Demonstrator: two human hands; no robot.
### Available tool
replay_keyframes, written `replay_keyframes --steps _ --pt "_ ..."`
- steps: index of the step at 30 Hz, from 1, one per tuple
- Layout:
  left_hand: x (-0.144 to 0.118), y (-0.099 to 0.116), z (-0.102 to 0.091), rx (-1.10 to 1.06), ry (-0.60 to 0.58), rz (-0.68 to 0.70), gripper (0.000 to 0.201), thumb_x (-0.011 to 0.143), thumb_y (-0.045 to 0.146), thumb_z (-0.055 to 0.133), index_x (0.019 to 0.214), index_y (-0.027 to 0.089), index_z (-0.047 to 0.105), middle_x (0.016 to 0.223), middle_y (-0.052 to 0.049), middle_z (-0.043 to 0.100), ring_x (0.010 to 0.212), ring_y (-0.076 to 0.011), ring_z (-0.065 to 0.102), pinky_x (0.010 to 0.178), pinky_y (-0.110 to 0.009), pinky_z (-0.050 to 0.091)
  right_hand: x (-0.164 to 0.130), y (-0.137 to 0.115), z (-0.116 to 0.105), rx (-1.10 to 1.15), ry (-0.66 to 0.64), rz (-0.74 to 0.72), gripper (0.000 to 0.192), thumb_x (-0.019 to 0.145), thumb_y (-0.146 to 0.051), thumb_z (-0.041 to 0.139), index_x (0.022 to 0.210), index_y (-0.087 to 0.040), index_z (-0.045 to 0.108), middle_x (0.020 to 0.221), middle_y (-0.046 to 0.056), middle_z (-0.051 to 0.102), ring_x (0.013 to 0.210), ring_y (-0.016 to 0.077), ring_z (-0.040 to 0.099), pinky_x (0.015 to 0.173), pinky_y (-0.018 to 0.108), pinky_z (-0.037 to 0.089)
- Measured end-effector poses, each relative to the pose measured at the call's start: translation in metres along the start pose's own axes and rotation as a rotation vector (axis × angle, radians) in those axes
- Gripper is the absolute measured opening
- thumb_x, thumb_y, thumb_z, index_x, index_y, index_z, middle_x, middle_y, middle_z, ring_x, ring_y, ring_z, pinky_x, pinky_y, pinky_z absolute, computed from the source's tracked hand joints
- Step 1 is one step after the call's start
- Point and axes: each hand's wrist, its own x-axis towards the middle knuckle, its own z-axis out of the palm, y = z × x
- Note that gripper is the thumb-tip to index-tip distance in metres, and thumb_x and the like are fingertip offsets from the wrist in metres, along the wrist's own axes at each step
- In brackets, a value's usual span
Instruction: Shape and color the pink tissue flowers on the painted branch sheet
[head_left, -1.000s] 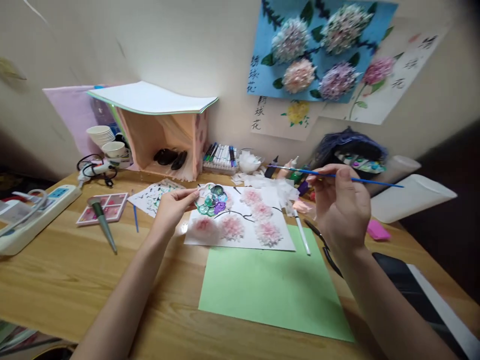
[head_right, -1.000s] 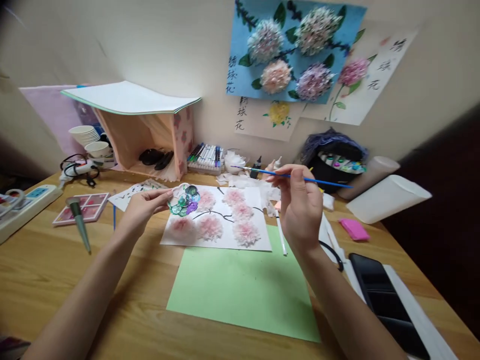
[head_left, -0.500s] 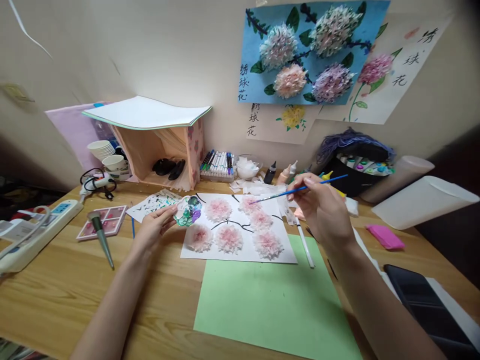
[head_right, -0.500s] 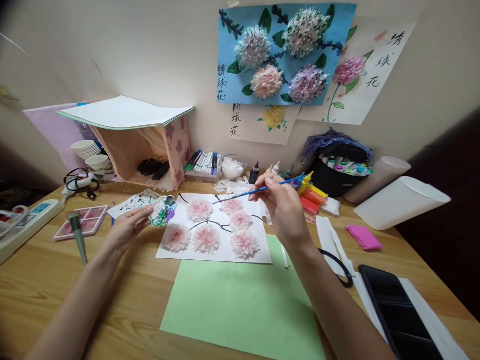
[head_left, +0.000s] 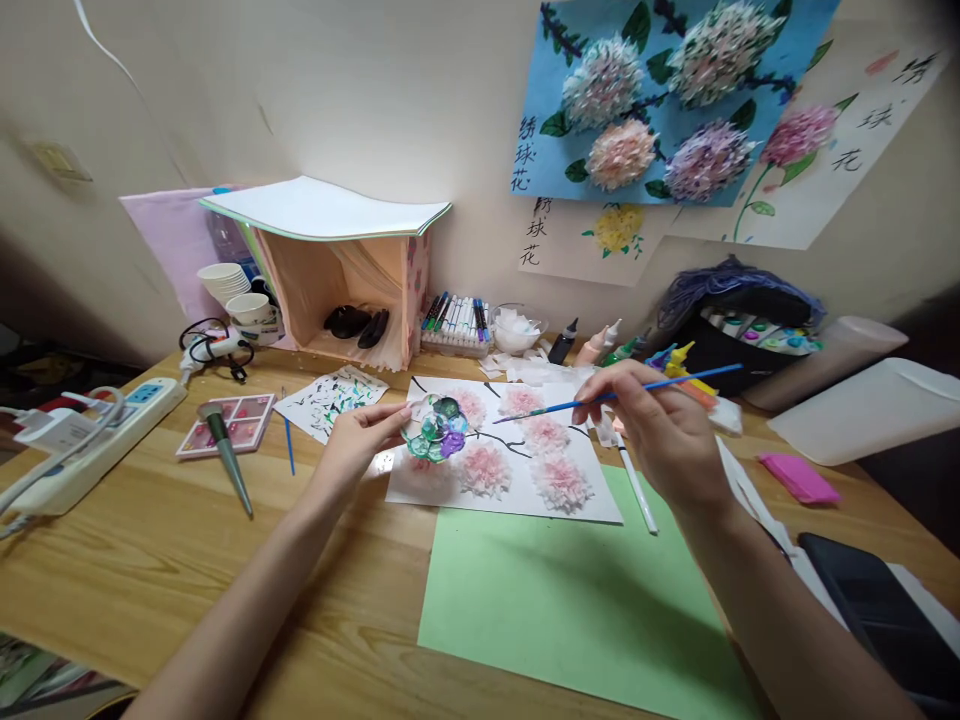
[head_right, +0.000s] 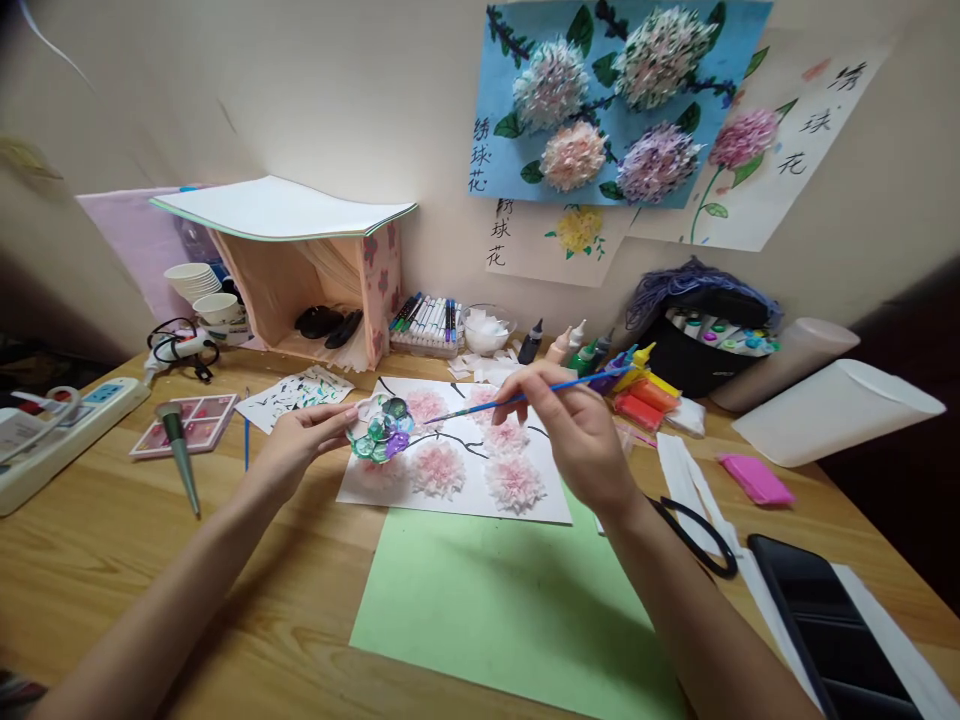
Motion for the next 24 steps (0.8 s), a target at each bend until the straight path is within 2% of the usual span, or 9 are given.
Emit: replay_keyframes --steps 4,8,12,17,24 --pt "0.011 -0.003 -0.009 -0.003 0.002 0.039 0.04 0.051 0.039 0.088 0.082 0.017 0.077 0.083 -0.005 0.076 0.073 -0.0119 0.067 0.075 -0.023 0.055 -0.019 0.01 0.009 -0.219 -0.174 -0.064 0.023 0.097 -0.029 0.044 0.091 -0.023 0.065 0.083 0.002 0.064 0.077 0.0141 0.059 0.068 0.028 0.045" --pt "0.014 -0.013 -0.016 0.005 0.04 0.02 0.041 0.052 0.039 0.087 0.086 0.017 0.077 0.087 -0.006 0.077 0.075 -0.013 0.068 0.076 -0.023 0.055 -0.027 0.032 0.015 -0.317 -0.283 -0.039 0.025 0.097 -0.027 0.042 0.084 -0.021 0.063 0.077 0.002 0.063 0.072 0.015 0.06 0.066 0.029 0.045" --pt "0.012 -0.021 -0.016 0.045 0.047 -0.019 0.04 0.054 0.04 0.086 0.086 0.018 0.077 0.088 -0.006 0.077 0.078 -0.0156 0.069 0.075 -0.025 0.056 -0.03 0.054 0.022 -0.26 -0.215 0.04 0.03 0.098 -0.031 0.039 0.079 -0.02 0.06 0.076 0.003 0.061 0.072 0.0162 0.058 0.067 0.031 0.045" --pt "0.01 -0.024 -0.015 0.043 0.041 -0.004 0.041 0.055 0.042 0.085 0.089 0.02 0.078 0.091 -0.006 0.077 0.08 -0.0161 0.069 0.075 -0.025 0.056 -0.03 0.065 0.025 -0.191 -0.143 0.094 0.029 0.098 -0.031 0.04 0.079 -0.02 0.059 0.077 0.002 0.059 0.071 0.015 0.056 0.066 0.03 0.043" --pt "0.009 -0.026 -0.011 0.042 0.029 -0.032 0.038 0.056 0.04 0.086 0.086 0.02 0.078 0.087 -0.005 0.077 0.076 -0.0129 0.068 0.07 -0.019 0.055 -0.032 0.064 0.026 -0.332 -0.178 -0.021 0.025 0.097 -0.025 0.04 0.08 -0.021 0.058 0.075 0.002 0.059 0.071 0.0156 0.056 0.067 0.031 0.043"
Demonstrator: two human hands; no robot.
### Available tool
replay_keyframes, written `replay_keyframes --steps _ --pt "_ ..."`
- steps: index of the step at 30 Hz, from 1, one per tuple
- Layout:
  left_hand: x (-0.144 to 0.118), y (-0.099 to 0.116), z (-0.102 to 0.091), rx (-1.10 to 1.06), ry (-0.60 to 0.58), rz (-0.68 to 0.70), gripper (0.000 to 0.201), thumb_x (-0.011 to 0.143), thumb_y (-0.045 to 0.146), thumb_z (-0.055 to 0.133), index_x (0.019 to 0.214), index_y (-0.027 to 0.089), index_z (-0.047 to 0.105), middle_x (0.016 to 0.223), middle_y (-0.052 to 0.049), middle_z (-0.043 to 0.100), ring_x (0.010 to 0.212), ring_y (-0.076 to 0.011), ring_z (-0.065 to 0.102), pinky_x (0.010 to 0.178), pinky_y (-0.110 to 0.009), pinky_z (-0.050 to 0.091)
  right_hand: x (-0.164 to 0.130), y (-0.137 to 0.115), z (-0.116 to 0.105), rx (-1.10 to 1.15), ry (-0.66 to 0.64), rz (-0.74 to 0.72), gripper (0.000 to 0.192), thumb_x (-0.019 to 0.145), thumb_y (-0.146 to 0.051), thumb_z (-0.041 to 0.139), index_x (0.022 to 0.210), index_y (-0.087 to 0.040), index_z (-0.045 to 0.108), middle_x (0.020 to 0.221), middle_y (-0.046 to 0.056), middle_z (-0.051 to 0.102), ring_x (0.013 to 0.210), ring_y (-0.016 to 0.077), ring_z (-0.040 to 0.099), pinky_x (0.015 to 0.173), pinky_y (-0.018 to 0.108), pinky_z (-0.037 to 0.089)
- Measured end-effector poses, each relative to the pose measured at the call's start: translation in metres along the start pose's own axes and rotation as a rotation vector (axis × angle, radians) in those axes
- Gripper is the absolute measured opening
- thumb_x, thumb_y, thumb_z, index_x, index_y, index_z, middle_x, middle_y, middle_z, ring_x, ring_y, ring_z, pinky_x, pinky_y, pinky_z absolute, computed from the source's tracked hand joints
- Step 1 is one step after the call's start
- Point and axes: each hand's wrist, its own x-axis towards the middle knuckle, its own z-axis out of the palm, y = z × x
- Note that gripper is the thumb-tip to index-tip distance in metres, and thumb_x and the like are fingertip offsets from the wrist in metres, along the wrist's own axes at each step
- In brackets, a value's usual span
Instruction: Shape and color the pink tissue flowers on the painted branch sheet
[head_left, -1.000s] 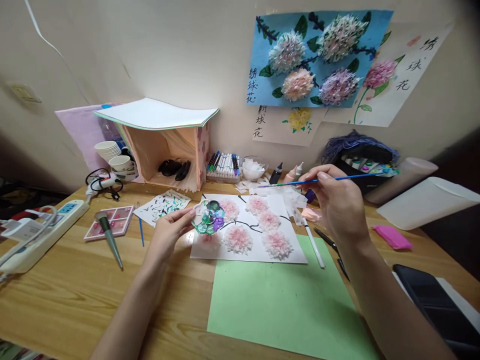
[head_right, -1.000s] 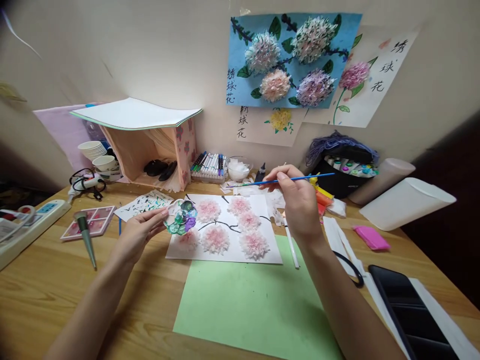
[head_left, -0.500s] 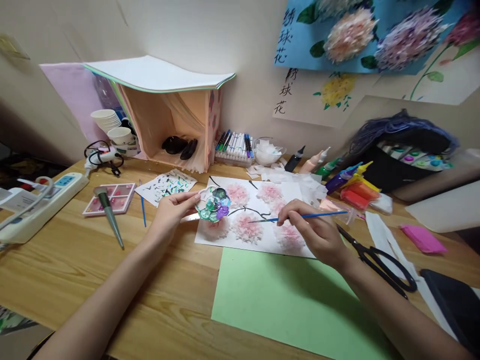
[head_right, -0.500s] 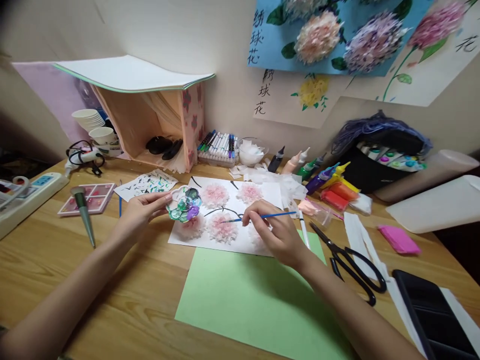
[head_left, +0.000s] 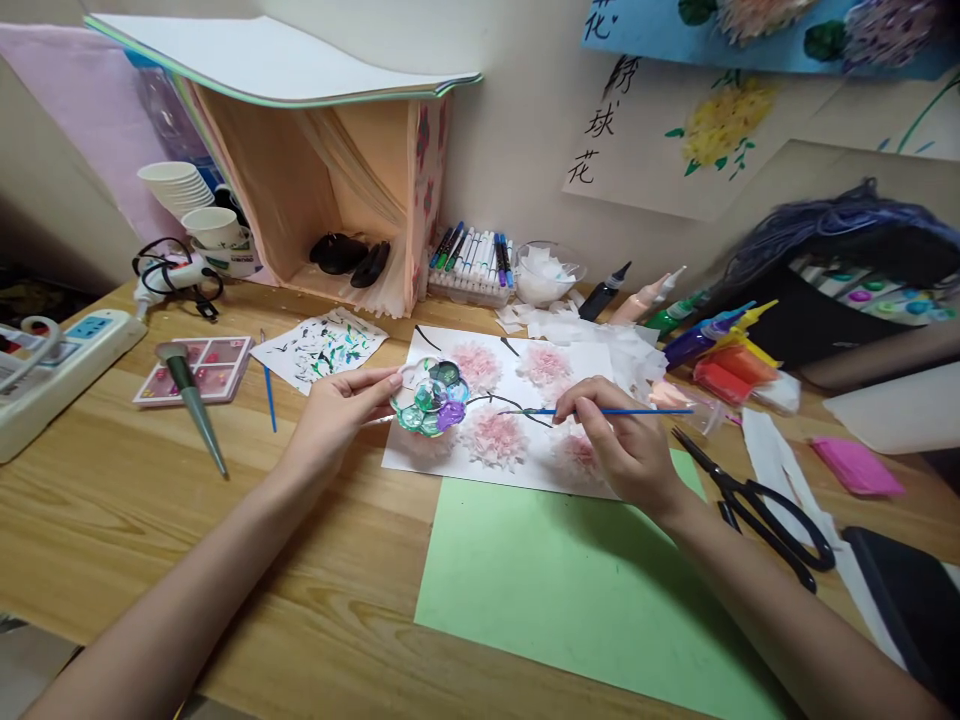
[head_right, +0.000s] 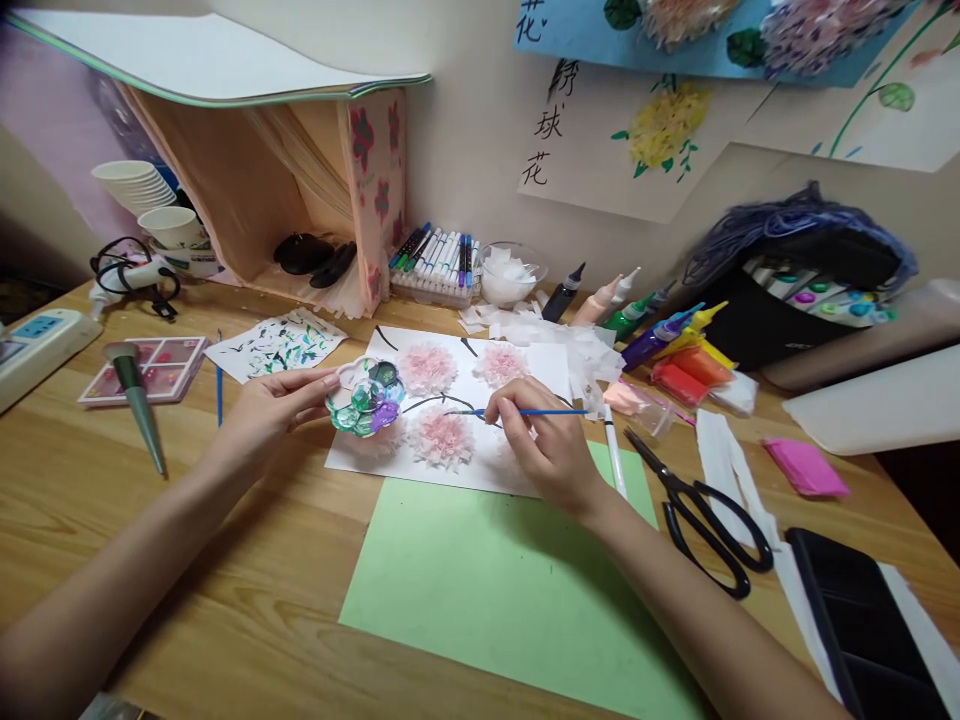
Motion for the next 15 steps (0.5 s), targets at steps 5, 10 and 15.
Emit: replay_keyframes --steps 5,10,15 --pt "0.0005 -0.0002 -0.0003 -0.024 0.001 -0.009 0.037 0.054 0.039 0.086 0.085 0.02 0.078 0.085 -0.005 0.077 0.076 -0.0131 0.068 0.07 -0.019 0.055 -0.0003 -0.0044 -0.001 0.017 0.006 -0.031 0.024 0.096 -0.023 0.039 0.081 -0.021 0.058 0.076 0.002 0.059 0.072 0.0157 0.057 0.067 0.031 0.044" --pt "-0.0007 -0.0023 -0.0015 -0.01 -0.019 -0.003 0.035 0.058 0.039 0.085 0.087 0.021 0.078 0.089 -0.004 0.077 0.076 -0.0119 0.068 0.07 -0.018 0.055 0.0003 -0.0066 -0.0019 -0.047 -0.019 -0.063 0.023 0.095 -0.021 0.04 0.08 -0.02 0.058 0.074 0.003 0.06 0.07 0.0162 0.057 0.066 0.032 0.044" --pt "-0.0029 -0.0018 -0.0006 -0.011 -0.039 0.007 0.032 0.062 0.038 0.083 0.089 0.022 0.077 0.087 -0.002 0.077 0.076 -0.01 0.068 0.069 -0.015 0.054 0.0011 -0.0082 -0.0047 -0.021 0.002 -0.067 0.023 0.095 -0.02 0.039 0.081 -0.02 0.057 0.074 0.003 0.059 0.071 0.0158 0.056 0.066 0.031 0.044"
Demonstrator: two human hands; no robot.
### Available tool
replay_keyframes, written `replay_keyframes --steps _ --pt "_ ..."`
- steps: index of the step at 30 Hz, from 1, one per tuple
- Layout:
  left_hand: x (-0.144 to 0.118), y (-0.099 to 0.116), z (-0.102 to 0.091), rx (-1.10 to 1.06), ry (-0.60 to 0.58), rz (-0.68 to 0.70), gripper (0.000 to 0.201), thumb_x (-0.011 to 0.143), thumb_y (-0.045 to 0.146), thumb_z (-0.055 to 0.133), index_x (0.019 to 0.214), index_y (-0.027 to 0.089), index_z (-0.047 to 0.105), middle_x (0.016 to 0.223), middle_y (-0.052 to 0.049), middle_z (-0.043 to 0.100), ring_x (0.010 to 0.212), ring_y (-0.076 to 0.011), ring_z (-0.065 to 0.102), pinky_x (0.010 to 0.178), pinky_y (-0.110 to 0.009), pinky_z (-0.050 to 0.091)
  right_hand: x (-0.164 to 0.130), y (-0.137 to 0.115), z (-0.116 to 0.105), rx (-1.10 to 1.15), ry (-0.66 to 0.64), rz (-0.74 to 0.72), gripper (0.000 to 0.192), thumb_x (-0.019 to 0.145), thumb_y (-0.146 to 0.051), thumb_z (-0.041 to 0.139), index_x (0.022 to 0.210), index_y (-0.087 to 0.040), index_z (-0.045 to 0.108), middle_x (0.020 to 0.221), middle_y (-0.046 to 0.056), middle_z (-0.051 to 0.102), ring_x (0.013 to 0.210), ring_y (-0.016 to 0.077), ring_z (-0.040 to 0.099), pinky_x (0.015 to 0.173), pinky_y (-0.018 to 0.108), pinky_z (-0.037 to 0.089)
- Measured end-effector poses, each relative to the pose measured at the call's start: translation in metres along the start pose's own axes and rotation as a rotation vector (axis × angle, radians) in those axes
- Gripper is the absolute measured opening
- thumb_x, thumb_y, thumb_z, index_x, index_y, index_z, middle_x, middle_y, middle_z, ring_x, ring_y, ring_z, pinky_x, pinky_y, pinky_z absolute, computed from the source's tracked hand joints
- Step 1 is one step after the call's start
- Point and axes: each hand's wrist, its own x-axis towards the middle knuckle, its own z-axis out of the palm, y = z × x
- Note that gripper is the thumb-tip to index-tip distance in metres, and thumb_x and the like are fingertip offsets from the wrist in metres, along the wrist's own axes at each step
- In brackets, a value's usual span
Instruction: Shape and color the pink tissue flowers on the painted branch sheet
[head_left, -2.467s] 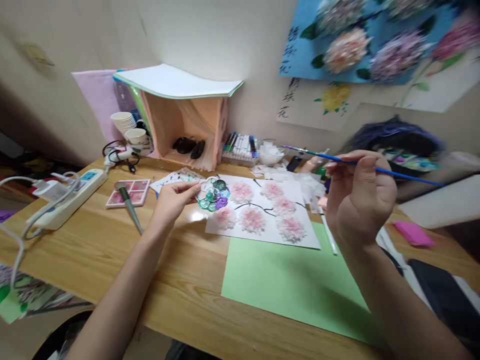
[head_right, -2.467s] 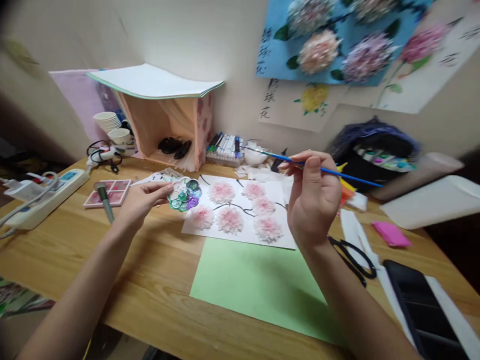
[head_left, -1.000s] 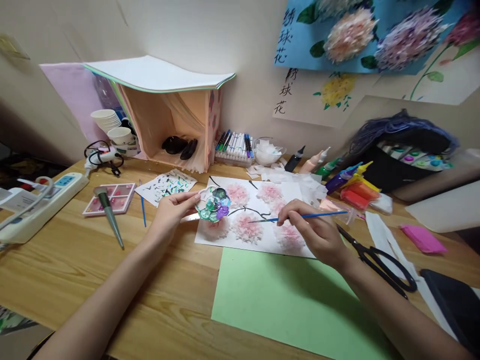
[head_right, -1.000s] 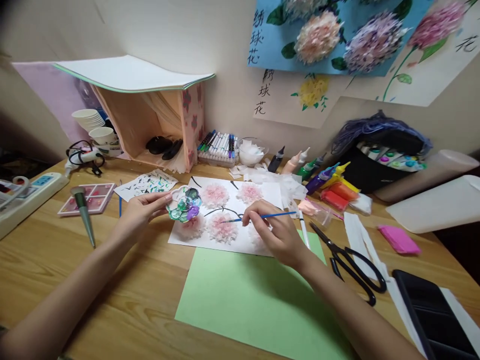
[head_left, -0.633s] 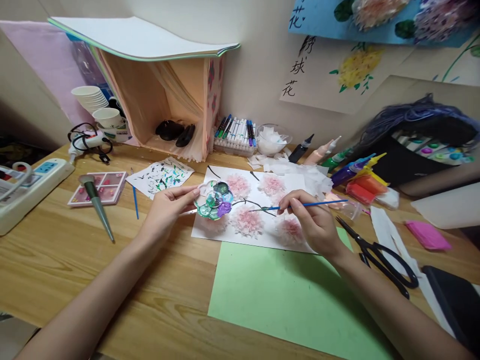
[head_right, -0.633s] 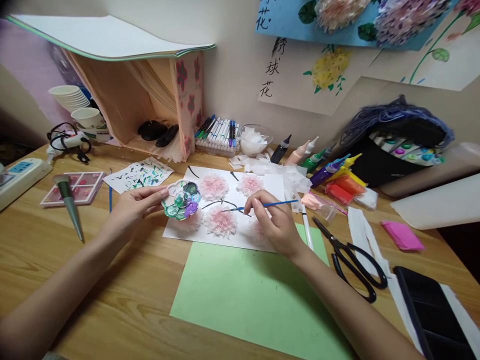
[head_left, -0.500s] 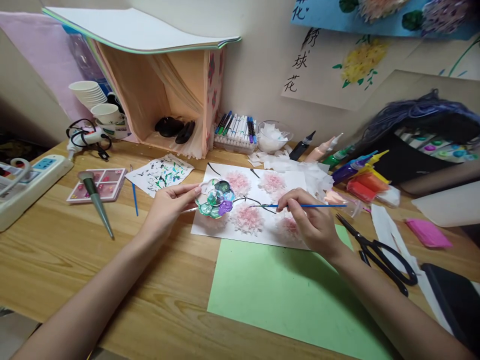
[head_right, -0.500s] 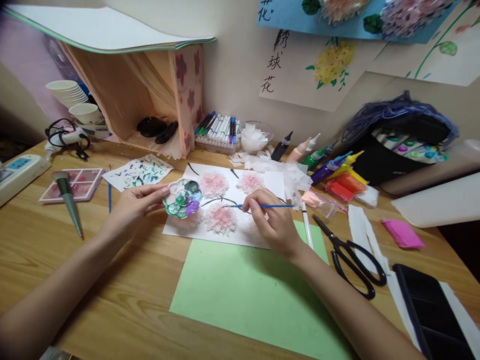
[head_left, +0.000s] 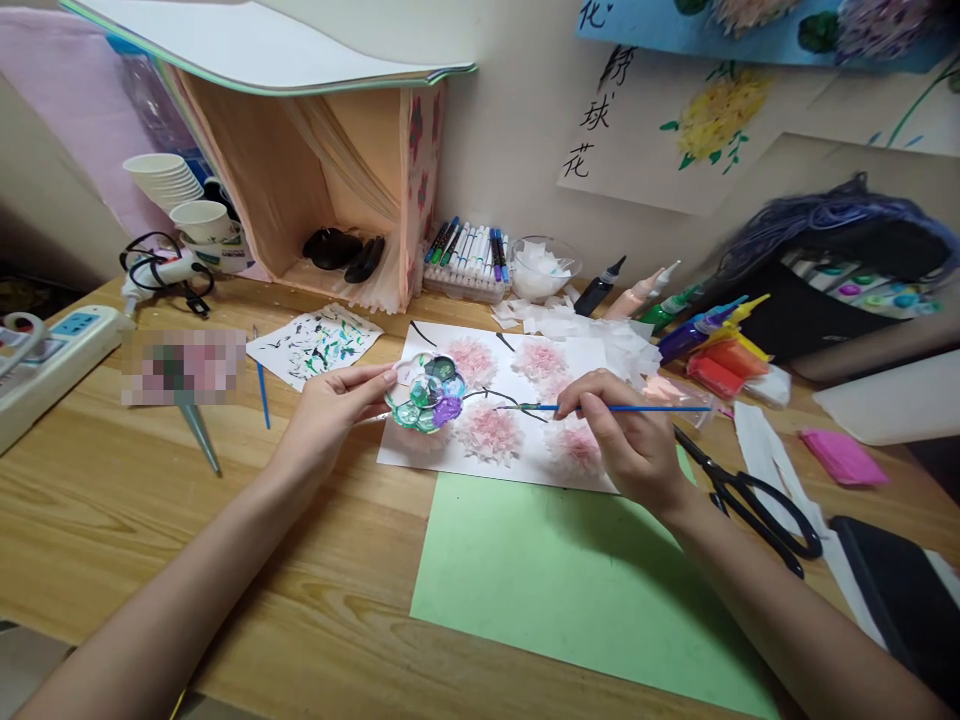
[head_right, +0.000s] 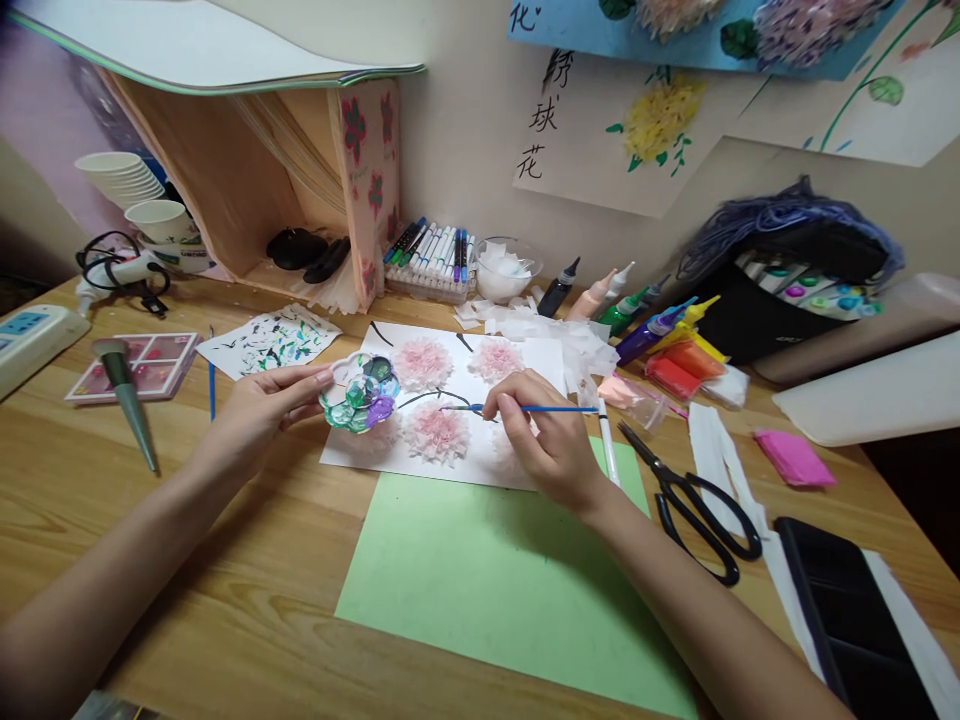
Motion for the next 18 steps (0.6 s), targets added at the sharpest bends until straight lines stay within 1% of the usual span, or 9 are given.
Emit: replay_keyframes --steps 4,7,10,15,18 --pt "-0.0005 0.0005 0.0005 -0.007 -0.017 0.005 0.032 0.062 0.038 0.084 0.088 0.022 0.078 0.087 -0.003 0.077 0.076 -0.0104 0.069 0.069 -0.015 0.054 0.0008 -0.0009 0.0019 -0.041 -0.048 -0.054 0.021 0.094 -0.017 0.04 0.08 -0.02 0.057 0.073 0.002 0.06 0.07 0.0151 0.057 0.066 0.03 0.044" --pt "0.0002 0.0001 0.0004 -0.004 -0.014 0.011 0.034 0.061 0.039 0.084 0.088 0.021 0.078 0.088 -0.005 0.077 0.076 -0.0117 0.069 0.071 -0.017 0.056 0.0012 -0.0013 0.0032 -0.08 -0.031 -0.086 0.019 0.093 -0.016 0.042 0.08 -0.02 0.056 0.073 0.002 0.06 0.07 0.0158 0.057 0.065 0.03 0.044" --pt "0.0017 -0.0006 0.0001 -0.001 0.002 0.017 0.036 0.059 0.04 0.085 0.088 0.02 0.078 0.089 -0.006 0.077 0.076 -0.0134 0.069 0.071 -0.02 0.057 0.0015 -0.0024 0.0013 -0.07 -0.009 -0.096 0.02 0.093 -0.015 0.041 0.081 -0.02 0.056 0.073 0.003 0.059 0.07 0.016 0.056 0.065 0.03 0.044" --pt "0.0033 -0.0016 -0.0001 -0.006 -0.006 0.025 0.037 0.058 0.04 0.085 0.088 0.02 0.078 0.092 -0.006 0.077 0.076 -0.013 0.069 0.071 -0.02 0.057 0.0022 -0.004 0.0 -0.092 -0.061 -0.14 0.02 0.092 -0.014 0.041 0.08 -0.02 0.055 0.071 0.002 0.059 0.067 0.0153 0.055 0.062 0.03 0.044" --pt "0.003 -0.0015 0.0004 -0.009 -0.003 0.029 0.04 0.056 0.041 0.086 0.089 0.019 0.078 0.093 -0.007 0.077 0.077 -0.0145 0.07 0.073 -0.022 0.057 0.002 -0.0041 0.0018 -0.131 -0.066 -0.165 0.018 0.091 -0.014 0.042 0.081 -0.019 0.055 0.071 0.003 0.059 0.067 0.0158 0.055 0.061 0.03 0.043"
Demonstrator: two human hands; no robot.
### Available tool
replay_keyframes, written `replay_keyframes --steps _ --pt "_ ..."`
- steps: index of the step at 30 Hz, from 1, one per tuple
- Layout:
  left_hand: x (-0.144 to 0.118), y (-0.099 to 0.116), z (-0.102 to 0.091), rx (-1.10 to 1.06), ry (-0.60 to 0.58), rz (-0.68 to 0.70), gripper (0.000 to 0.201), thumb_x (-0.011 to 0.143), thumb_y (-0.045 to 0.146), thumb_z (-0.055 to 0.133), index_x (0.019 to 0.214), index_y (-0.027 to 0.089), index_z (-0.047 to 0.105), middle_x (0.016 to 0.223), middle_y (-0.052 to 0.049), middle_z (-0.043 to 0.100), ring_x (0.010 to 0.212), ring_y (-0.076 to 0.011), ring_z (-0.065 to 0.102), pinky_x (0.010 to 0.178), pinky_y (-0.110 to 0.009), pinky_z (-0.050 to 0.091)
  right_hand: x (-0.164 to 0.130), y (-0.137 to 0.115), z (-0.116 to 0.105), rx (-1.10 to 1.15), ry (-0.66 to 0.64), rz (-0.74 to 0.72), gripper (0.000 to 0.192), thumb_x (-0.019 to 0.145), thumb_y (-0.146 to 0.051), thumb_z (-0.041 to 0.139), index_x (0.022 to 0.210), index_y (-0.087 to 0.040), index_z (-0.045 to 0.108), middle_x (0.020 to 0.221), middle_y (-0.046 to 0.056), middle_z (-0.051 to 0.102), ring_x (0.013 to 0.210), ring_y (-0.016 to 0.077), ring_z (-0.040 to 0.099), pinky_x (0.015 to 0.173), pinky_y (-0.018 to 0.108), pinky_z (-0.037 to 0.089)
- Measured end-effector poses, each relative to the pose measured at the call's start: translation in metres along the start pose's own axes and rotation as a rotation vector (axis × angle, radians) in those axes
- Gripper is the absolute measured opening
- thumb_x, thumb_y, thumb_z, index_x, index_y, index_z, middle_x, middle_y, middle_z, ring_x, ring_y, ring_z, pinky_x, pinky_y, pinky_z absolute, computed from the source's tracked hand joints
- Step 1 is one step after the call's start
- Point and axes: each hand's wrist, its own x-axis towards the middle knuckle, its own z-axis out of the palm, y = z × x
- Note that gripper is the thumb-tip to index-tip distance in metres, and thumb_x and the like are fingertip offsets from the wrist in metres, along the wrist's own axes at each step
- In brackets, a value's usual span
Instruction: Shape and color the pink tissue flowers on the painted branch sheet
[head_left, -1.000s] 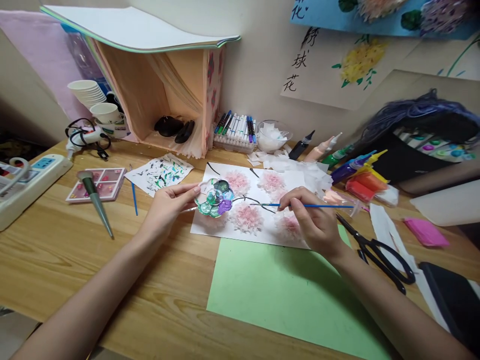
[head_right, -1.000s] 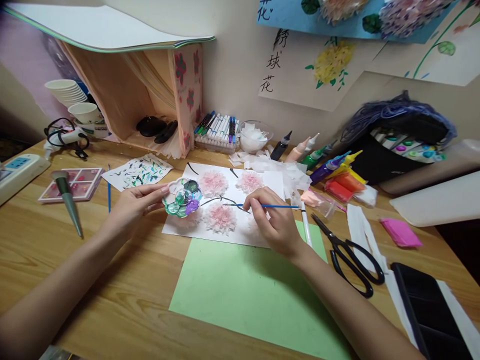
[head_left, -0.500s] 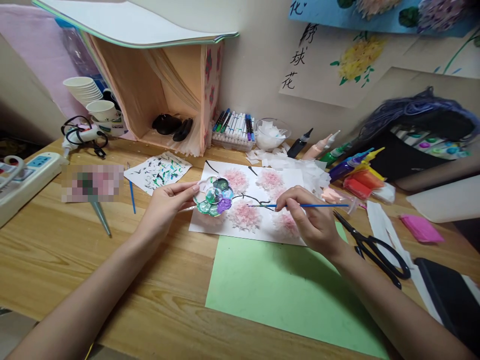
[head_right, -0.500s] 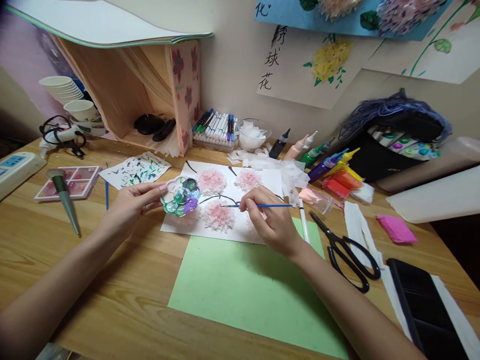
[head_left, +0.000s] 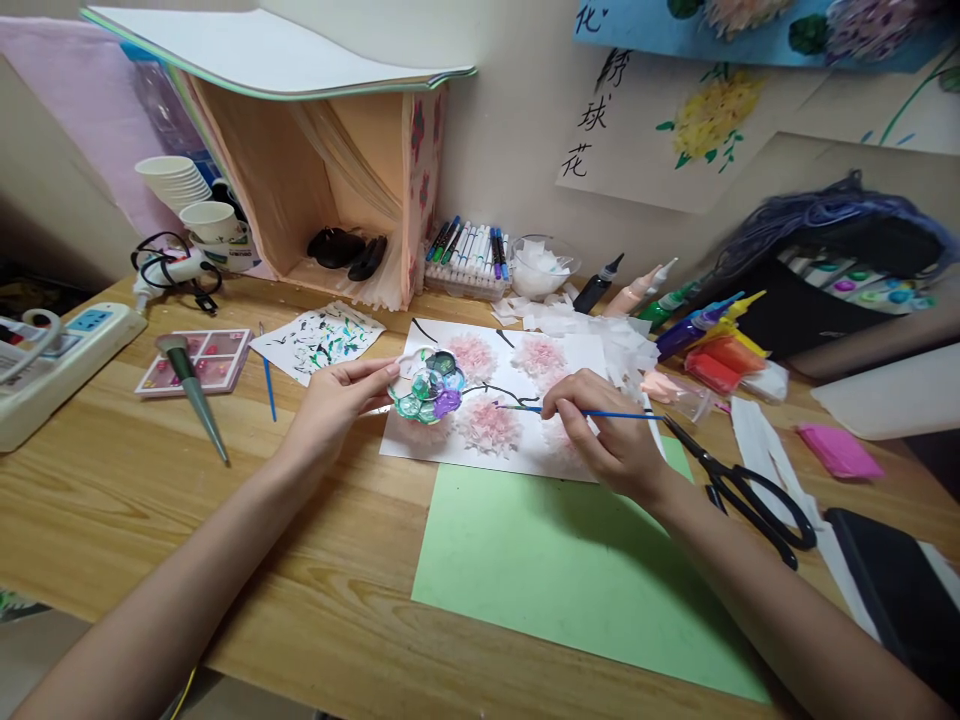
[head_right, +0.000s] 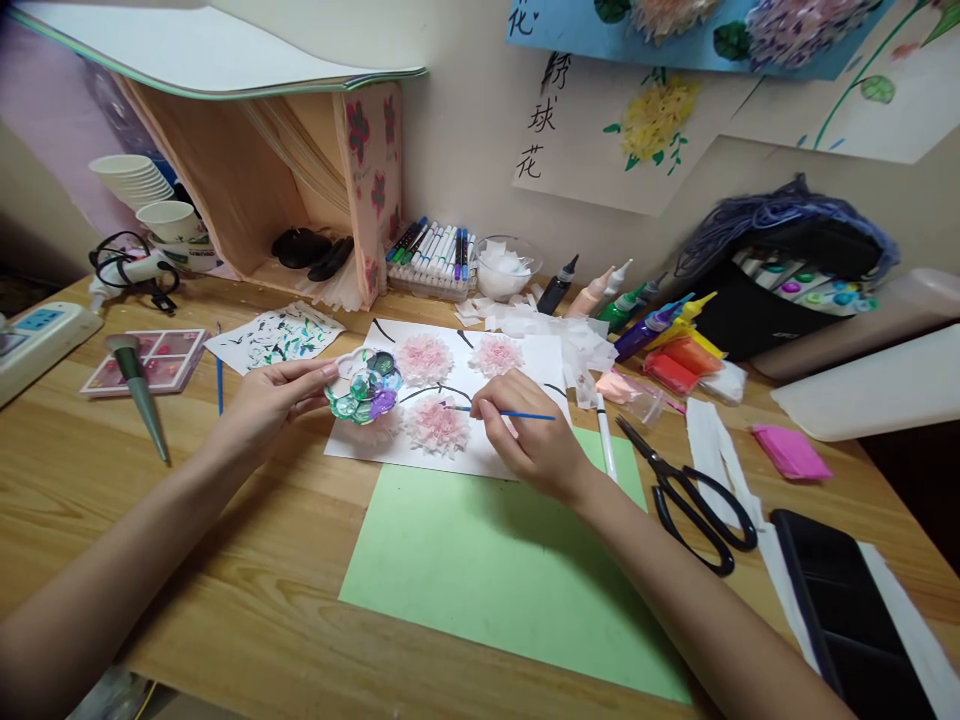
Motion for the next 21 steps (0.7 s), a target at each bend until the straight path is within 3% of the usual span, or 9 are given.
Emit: replay_keyframes --steps 5,10,16,21 --pt "-0.0015 0.0014 0.0004 0.015 0.015 0.014 0.039 0.057 0.041 0.086 0.089 0.02 0.078 0.093 -0.007 0.077 0.079 -0.0148 0.07 0.073 -0.022 0.057 -0.0003 -0.0021 -0.001 0.034 0.049 -0.012 0.019 0.091 -0.012 0.041 0.081 -0.019 0.055 0.072 0.003 0.059 0.068 0.0153 0.055 0.063 0.03 0.044" --pt "-0.0029 0.0017 -0.0009 0.03 0.001 0.018 0.038 0.059 0.041 0.084 0.09 0.021 0.077 0.091 -0.007 0.077 0.082 -0.0156 0.07 0.074 -0.022 0.057 -0.0003 -0.0021 -0.0002 0.002 0.005 -0.01 0.018 0.091 -0.013 0.042 0.08 -0.019 0.054 0.071 0.003 0.058 0.067 0.0152 0.054 0.061 0.03 0.043" --pt "-0.0019 0.0014 -0.0015 0.031 0.006 0.025 0.04 0.058 0.043 0.085 0.09 0.02 0.077 0.09 -0.007 0.077 0.082 -0.0167 0.07 0.076 -0.025 0.057 -0.0009 -0.003 -0.0007 0.055 0.077 -0.002 0.02 0.092 -0.013 0.04 0.082 -0.02 0.056 0.073 0.003 0.06 0.07 0.0161 0.056 0.065 0.031 0.044" --pt "0.0019 0.0002 -0.0023 0.023 0.021 0.007 0.04 0.056 0.041 0.085 0.089 0.019 0.077 0.09 -0.006 0.077 0.079 -0.015 0.069 0.076 -0.024 0.056 -0.0026 -0.0016 0.0042 0.045 0.03 0.019 0.019 0.092 -0.015 0.041 0.081 -0.02 0.056 0.073 0.003 0.06 0.07 0.0163 0.056 0.065 0.031 0.043"
